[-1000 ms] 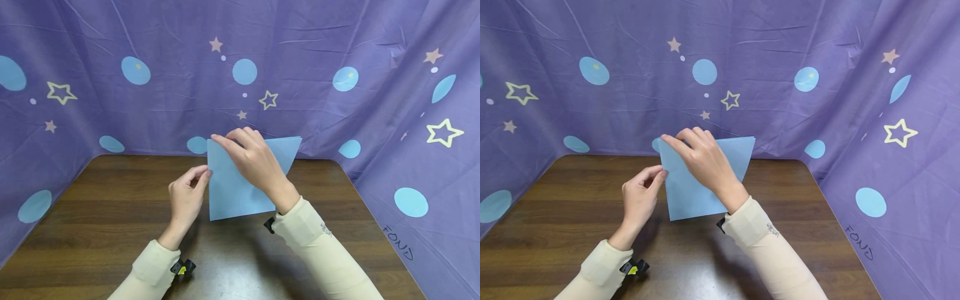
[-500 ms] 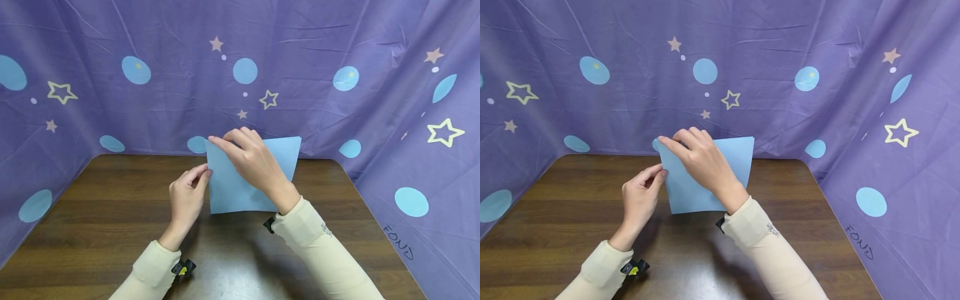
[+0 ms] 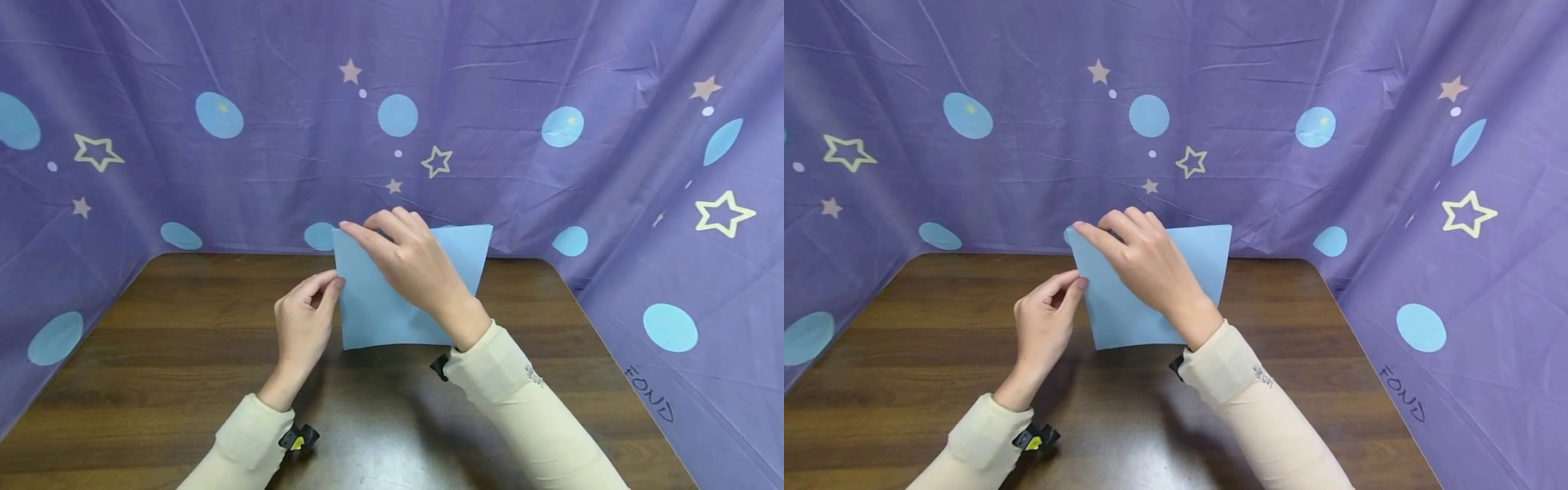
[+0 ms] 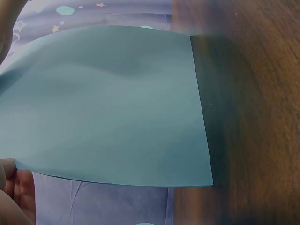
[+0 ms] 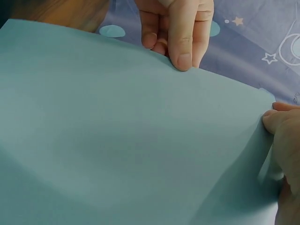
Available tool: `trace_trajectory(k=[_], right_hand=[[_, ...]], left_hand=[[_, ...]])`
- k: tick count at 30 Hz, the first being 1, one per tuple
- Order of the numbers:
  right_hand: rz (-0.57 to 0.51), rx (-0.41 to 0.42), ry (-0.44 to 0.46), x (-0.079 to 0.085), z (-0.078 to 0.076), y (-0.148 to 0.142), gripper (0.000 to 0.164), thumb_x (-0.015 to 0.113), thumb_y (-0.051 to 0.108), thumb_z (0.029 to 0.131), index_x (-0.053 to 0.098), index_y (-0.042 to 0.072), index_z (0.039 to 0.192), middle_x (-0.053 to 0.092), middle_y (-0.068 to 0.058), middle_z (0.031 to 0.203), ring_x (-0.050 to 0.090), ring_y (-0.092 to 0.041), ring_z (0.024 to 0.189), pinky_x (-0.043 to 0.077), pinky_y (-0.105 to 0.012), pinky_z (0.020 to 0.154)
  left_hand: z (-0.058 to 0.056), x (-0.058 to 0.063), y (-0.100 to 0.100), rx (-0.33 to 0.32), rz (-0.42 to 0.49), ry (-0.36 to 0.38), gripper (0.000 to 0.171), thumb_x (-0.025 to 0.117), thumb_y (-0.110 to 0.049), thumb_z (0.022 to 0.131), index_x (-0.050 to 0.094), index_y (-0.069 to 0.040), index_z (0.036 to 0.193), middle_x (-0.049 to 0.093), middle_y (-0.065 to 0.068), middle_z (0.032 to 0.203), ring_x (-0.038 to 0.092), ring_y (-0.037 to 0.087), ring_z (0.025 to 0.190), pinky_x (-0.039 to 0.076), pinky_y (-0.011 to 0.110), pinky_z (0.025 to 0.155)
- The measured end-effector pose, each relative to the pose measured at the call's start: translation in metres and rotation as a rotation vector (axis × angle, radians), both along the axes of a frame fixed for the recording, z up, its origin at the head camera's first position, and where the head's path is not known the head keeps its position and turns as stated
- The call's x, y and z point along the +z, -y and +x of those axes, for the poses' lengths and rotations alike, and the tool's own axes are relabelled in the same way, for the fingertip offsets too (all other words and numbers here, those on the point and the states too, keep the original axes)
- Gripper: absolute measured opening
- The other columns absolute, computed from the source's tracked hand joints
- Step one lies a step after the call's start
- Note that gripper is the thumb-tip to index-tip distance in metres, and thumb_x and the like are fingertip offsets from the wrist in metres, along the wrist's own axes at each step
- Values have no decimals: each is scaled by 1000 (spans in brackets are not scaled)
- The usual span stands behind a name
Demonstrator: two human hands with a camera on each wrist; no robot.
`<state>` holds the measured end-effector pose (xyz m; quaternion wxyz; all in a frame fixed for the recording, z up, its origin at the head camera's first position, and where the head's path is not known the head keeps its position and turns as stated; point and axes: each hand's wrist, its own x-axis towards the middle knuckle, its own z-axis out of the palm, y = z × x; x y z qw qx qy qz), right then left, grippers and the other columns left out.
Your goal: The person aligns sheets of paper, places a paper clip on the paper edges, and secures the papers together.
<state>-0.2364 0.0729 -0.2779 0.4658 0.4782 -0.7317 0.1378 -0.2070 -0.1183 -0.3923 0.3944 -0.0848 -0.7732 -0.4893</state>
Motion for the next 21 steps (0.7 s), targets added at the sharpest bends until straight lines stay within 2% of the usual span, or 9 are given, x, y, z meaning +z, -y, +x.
trace_trajectory(k=[5, 10, 21], right_hand=[[-23, -16, -25, -1, -1, -4, 32, 64, 0, 104, 76, 14, 130, 69, -5, 99, 57, -23, 79, 43, -34, 67], [-40, -55, -49, -2, -2, -11, 34, 67, 0, 102, 77, 18, 129, 69, -4, 99, 58, -23, 79, 42, -35, 64], [-26, -113, -22, -3, -3, -24, 34, 63, 3, 105, 76, 19, 132, 71, -3, 102, 56, -24, 79, 42, -36, 65]], left_hand=[[1, 1, -1, -1, 9, 2, 11, 79, -17, 98, 85, -12, 106, 80, -2, 89, 68, 5, 77, 49, 11, 71], [1, 0, -1, -9, 19, 2, 12, 79, -18, 98, 85, -12, 107, 81, -1, 92, 69, 4, 78, 50, 11, 72], [0, 0, -1, -13, 23, 6, 16, 79, -20, 99, 85, -12, 112, 82, 0, 100, 69, 3, 83, 50, 11, 75]])
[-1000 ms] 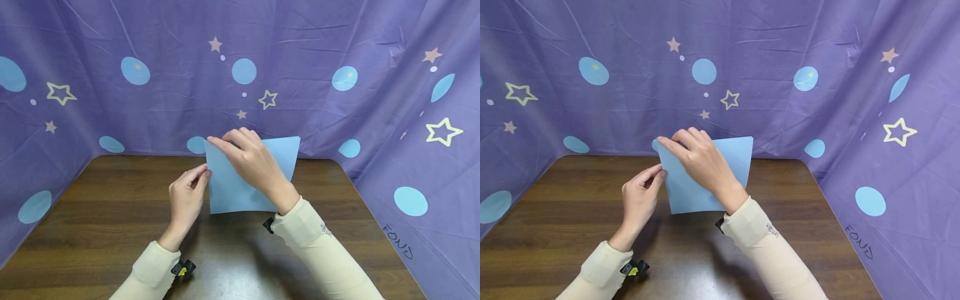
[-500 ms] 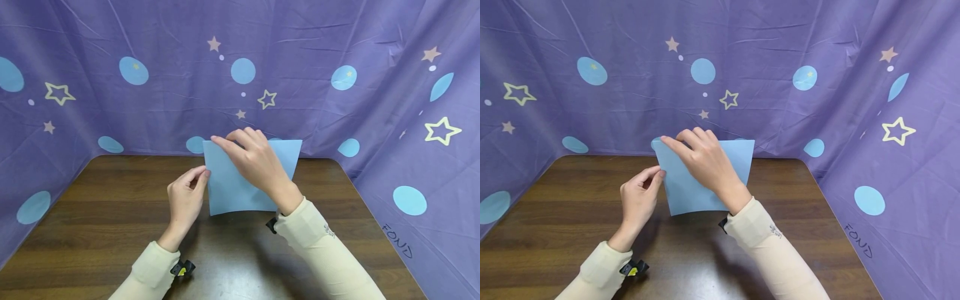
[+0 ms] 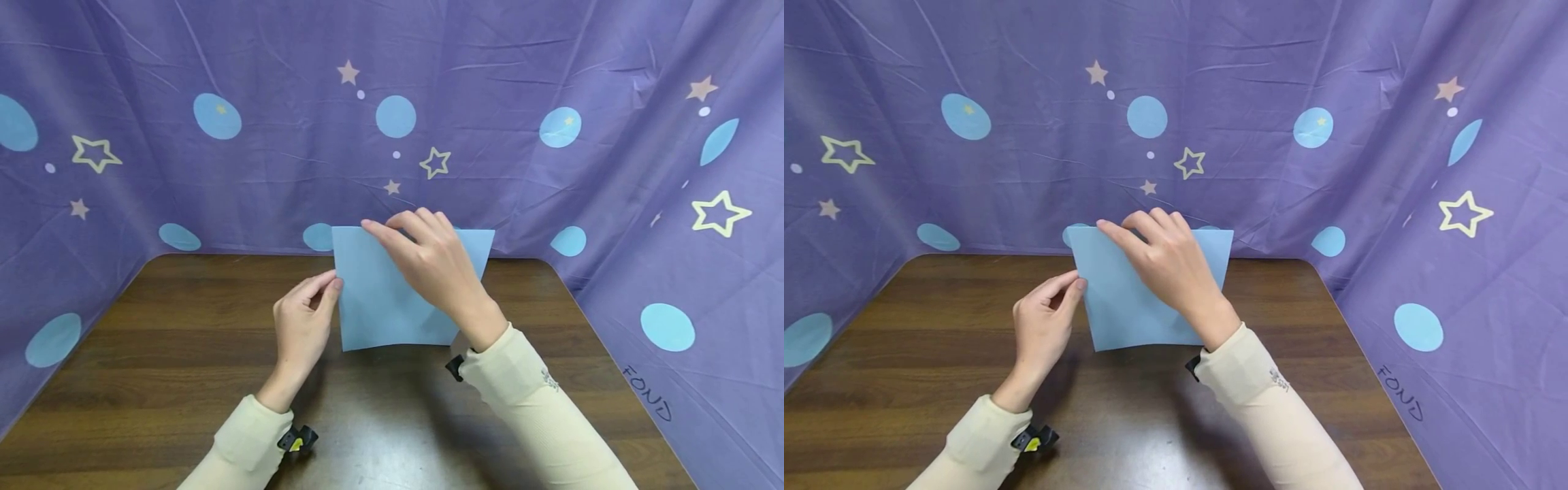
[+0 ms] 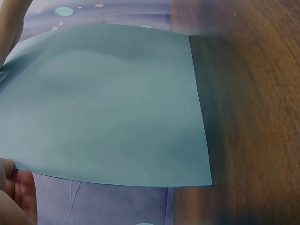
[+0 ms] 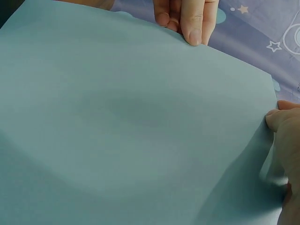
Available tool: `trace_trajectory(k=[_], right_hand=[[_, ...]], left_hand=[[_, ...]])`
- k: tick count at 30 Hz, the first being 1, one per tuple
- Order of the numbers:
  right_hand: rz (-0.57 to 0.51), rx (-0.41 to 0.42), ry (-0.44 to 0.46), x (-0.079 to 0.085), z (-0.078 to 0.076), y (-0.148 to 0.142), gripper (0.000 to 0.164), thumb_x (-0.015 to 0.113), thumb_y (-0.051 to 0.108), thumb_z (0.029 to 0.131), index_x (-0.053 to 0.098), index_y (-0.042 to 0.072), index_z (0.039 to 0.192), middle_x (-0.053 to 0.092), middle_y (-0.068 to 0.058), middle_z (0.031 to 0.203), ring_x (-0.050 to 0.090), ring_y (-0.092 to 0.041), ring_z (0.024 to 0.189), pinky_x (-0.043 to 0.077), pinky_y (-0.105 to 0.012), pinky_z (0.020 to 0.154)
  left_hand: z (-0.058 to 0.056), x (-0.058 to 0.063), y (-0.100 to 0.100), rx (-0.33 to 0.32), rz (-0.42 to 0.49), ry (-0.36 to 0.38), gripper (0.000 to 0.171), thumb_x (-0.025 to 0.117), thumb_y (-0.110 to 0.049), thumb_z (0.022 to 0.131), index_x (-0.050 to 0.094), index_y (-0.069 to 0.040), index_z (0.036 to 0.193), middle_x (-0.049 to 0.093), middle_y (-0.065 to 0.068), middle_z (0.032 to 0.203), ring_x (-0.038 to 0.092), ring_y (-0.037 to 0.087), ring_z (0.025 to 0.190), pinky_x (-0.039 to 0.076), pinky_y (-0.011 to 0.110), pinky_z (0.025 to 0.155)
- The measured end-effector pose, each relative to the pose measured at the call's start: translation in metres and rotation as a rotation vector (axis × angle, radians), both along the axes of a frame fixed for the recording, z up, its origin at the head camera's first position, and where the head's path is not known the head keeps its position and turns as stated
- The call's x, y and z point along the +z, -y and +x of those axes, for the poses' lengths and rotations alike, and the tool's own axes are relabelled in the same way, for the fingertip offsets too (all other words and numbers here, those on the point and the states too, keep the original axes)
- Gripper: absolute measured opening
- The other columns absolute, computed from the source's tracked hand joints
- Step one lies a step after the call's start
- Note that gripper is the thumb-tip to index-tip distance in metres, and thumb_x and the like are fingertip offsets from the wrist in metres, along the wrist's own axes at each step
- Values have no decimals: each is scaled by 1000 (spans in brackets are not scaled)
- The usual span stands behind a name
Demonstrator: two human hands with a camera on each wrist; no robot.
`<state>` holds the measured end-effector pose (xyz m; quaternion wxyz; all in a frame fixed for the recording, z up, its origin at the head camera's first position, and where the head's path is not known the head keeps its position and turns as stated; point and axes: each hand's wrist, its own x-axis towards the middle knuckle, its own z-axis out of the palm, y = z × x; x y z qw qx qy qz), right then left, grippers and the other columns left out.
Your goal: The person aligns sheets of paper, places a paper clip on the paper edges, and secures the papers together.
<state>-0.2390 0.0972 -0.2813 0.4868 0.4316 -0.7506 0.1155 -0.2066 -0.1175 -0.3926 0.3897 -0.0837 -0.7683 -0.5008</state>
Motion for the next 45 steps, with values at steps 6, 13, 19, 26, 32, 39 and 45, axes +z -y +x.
trace_trajectory(k=[6, 13, 19, 26, 32, 39, 45], right_hand=[[3, -2, 8, 0, 0, -2, 35, 64, 3, 105, 76, 20, 133, 71, -2, 103, 56, -24, 80, 43, -36, 66], [-15, 3, 21, -1, -2, -5, 34, 64, 3, 105, 76, 20, 132, 70, -3, 101, 53, -24, 77, 42, -36, 66], [-18, 2, 25, 0, -3, -8, 35, 66, 2, 103, 76, 20, 132, 69, -3, 102, 52, -24, 76, 42, -37, 66], [-15, 9, 37, 0, -3, -9, 35, 64, 3, 105, 75, 20, 133, 69, -3, 102, 52, -24, 77, 42, -37, 66], [-13, 22, 46, 0, -3, -9, 35, 64, 3, 104, 76, 20, 133, 69, -3, 102, 51, -24, 76, 42, -37, 67], [-21, 17, 48, 0, -4, -13, 34, 64, 4, 105, 76, 20, 132, 70, -4, 101, 53, -25, 77, 41, -37, 66], [-36, 11, 44, -2, -5, -17, 35, 64, 2, 104, 77, 21, 131, 69, -3, 100, 52, -25, 75, 39, -37, 65]], left_hand=[[0, 0, 0, -1, -18, -14, 15, 78, -17, 99, 84, -10, 111, 81, 1, 98, 68, 5, 82, 50, 11, 76], [-1, 1, 0, 4, -36, -23, 14, 79, -16, 98, 84, -8, 109, 81, 2, 95, 68, 8, 80, 50, 11, 75], [-1, 1, 0, 2, -30, -16, 15, 79, -17, 98, 84, -8, 109, 81, 3, 97, 68, 6, 80, 50, 11, 75], [-1, 0, 1, 3, -23, -14, 15, 80, -19, 98, 85, -9, 109, 81, 2, 98, 69, 5, 82, 50, 10, 76], [-2, -1, 2, 2, -29, -14, 14, 80, -19, 98, 85, -10, 108, 81, 0, 96, 69, 5, 82, 50, 11, 76], [-1, -1, 1, -3, -28, -20, 14, 80, -18, 98, 85, -10, 108, 81, 1, 95, 69, 6, 81, 51, 11, 76], [-1, -1, 1, -7, -23, -23, 14, 80, -18, 98, 85, -9, 107, 81, 1, 95, 69, 5, 81, 51, 11, 76]])
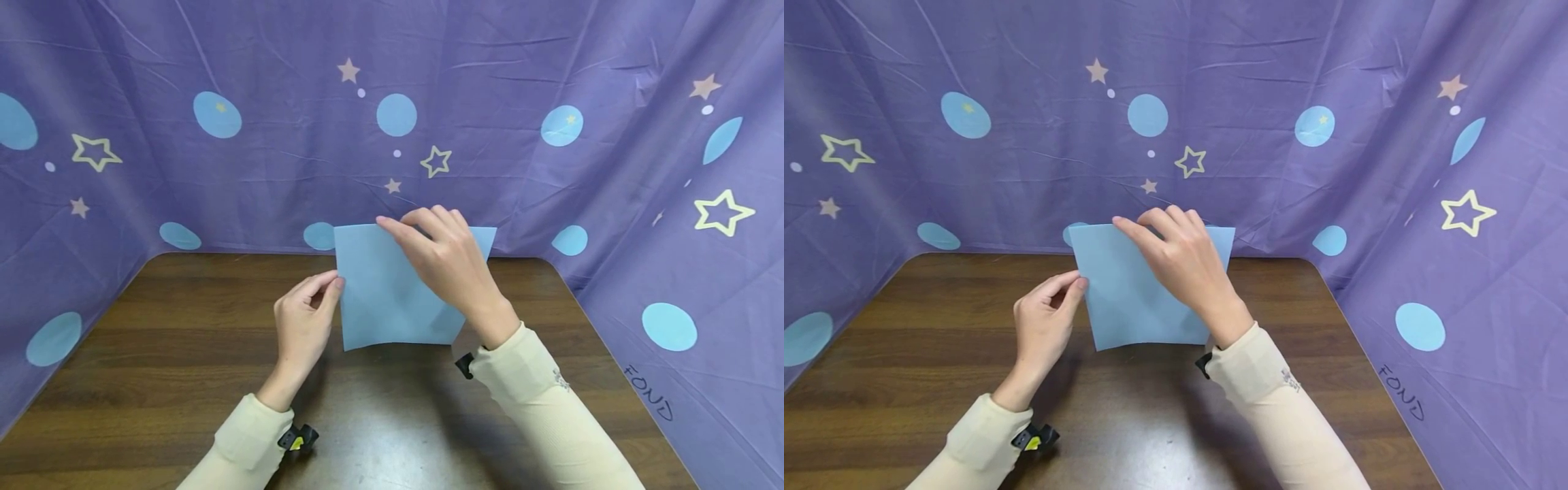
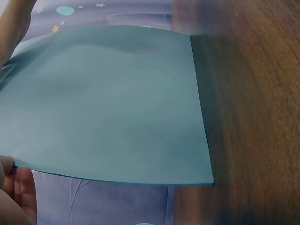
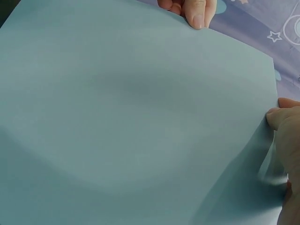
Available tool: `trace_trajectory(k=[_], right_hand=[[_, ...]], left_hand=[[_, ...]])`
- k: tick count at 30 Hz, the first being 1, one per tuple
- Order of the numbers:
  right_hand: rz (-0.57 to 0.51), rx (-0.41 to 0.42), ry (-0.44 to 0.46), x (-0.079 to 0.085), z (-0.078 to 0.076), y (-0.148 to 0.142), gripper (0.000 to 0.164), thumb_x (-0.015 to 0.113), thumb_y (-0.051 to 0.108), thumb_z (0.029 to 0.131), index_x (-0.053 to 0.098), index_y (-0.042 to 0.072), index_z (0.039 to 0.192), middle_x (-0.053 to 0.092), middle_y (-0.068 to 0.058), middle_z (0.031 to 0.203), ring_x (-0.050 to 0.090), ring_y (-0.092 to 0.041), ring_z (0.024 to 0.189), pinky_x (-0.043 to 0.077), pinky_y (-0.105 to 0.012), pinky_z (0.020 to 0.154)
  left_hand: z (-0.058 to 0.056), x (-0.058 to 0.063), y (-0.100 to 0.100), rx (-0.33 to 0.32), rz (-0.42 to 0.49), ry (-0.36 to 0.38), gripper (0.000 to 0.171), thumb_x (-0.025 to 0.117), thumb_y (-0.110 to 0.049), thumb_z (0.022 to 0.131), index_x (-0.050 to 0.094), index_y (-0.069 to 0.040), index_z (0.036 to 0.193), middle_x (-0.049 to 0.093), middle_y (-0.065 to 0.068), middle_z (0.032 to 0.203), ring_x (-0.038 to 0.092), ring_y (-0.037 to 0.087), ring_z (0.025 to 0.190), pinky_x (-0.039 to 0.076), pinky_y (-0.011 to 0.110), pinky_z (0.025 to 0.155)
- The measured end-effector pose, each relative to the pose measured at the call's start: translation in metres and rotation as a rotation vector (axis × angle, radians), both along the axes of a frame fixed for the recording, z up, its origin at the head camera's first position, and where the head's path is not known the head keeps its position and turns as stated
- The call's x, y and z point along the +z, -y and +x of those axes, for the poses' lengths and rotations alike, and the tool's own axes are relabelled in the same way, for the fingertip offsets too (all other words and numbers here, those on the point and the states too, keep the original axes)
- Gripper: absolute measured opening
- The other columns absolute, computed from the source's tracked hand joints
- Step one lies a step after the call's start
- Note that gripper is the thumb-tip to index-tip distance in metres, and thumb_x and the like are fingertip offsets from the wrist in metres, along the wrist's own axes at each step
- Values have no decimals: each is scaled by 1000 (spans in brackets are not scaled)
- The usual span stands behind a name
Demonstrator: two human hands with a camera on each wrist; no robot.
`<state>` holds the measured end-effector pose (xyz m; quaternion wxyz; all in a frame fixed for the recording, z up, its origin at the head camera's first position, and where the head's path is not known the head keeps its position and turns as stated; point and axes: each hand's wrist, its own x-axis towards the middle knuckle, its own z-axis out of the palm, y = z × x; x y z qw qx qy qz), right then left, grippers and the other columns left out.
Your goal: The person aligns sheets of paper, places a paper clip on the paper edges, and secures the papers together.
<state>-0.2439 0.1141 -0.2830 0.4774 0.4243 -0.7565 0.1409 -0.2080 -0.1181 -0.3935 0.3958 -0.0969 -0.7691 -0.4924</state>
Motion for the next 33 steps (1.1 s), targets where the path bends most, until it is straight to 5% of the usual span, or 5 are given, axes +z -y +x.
trace_trajectory(k=[33], right_hand=[[-21, 10, 48, -1, -2, -17, 31, 67, 4, 104, 77, 17, 129, 69, -5, 100, 54, -26, 80, 42, -38, 69]], left_hand=[[0, 0, 0, 1, 12, 0, 13, 80, -18, 97, 85, -10, 107, 81, 0, 94, 67, 2, 79, 51, 11, 74]])
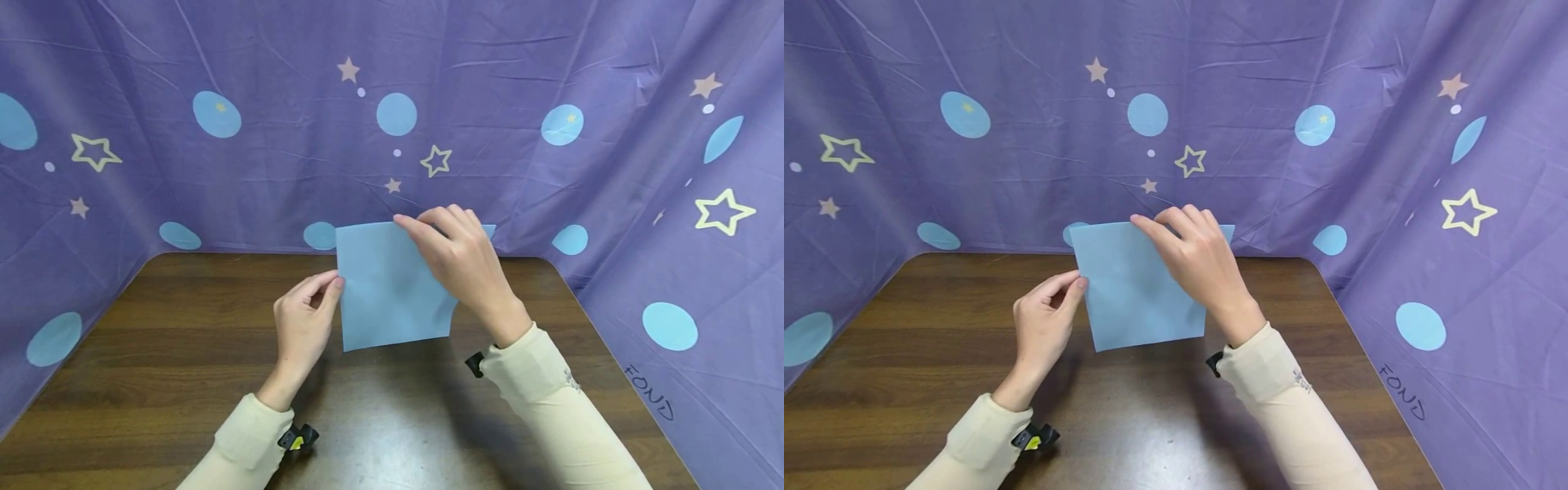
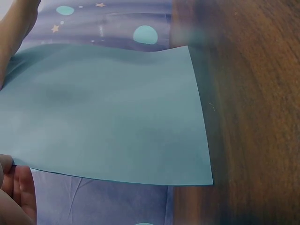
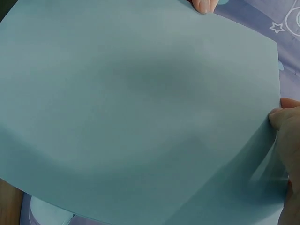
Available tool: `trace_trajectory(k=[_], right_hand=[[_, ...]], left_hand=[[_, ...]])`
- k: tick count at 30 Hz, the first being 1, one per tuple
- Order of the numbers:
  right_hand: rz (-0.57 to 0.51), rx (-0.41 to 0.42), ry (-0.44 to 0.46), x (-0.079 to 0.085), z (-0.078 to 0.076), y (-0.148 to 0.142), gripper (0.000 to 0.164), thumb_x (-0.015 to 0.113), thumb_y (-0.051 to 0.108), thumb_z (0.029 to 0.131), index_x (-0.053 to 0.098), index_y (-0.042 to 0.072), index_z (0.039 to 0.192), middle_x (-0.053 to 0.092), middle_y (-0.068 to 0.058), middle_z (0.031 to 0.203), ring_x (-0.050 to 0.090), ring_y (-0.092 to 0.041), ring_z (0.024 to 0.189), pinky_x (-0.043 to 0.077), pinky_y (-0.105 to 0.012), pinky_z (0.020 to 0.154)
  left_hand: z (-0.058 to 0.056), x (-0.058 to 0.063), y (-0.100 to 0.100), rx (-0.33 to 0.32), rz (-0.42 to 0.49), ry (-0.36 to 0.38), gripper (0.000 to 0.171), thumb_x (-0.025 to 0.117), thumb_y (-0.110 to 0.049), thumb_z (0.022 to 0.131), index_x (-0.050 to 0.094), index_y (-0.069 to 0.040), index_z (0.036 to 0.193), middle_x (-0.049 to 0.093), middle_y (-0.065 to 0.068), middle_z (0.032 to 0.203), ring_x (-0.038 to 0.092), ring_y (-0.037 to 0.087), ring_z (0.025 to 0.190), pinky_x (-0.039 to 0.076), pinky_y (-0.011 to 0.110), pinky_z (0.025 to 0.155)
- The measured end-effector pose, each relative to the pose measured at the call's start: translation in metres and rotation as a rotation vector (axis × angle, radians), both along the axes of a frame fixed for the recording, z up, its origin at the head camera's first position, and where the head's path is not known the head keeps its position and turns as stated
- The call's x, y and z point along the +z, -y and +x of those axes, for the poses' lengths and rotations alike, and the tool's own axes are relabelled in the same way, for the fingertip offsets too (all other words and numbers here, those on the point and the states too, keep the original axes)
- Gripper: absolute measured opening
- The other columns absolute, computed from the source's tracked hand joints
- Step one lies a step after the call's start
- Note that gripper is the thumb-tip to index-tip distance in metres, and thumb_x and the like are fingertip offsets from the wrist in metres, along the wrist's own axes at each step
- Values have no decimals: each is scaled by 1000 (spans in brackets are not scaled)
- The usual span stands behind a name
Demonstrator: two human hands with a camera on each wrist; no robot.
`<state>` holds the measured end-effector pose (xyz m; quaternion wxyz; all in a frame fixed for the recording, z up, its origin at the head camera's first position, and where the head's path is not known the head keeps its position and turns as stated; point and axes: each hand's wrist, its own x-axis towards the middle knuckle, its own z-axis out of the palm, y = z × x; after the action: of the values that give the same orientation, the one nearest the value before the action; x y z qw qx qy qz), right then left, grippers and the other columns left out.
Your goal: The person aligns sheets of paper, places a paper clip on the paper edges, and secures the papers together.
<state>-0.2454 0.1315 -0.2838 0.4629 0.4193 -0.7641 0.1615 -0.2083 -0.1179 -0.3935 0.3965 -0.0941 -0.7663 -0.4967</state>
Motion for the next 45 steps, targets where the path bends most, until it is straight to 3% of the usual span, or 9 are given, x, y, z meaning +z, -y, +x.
trace_trajectory(k=[20, 45], right_hand=[[15, 18, -27, 4, 0, -9, 29, 65, 5, 105, 77, 16, 129, 68, -6, 98, 51, -27, 75, 41, -38, 68], [14, -41, -67, 0, -3, -37, 28, 61, 9, 108, 77, 17, 130, 71, -7, 95, 57, -30, 76, 38, -40, 64]], left_hand=[[0, 2, 1, -28, 24, 44, 14, 79, -19, 98, 84, -9, 106, 79, 2, 88, 62, 2, 72, 48, 12, 67], [0, 1, 3, -34, 31, 53, 13, 80, -18, 98, 84, -8, 106, 78, 3, 85, 61, 4, 71, 47, 12, 66]])
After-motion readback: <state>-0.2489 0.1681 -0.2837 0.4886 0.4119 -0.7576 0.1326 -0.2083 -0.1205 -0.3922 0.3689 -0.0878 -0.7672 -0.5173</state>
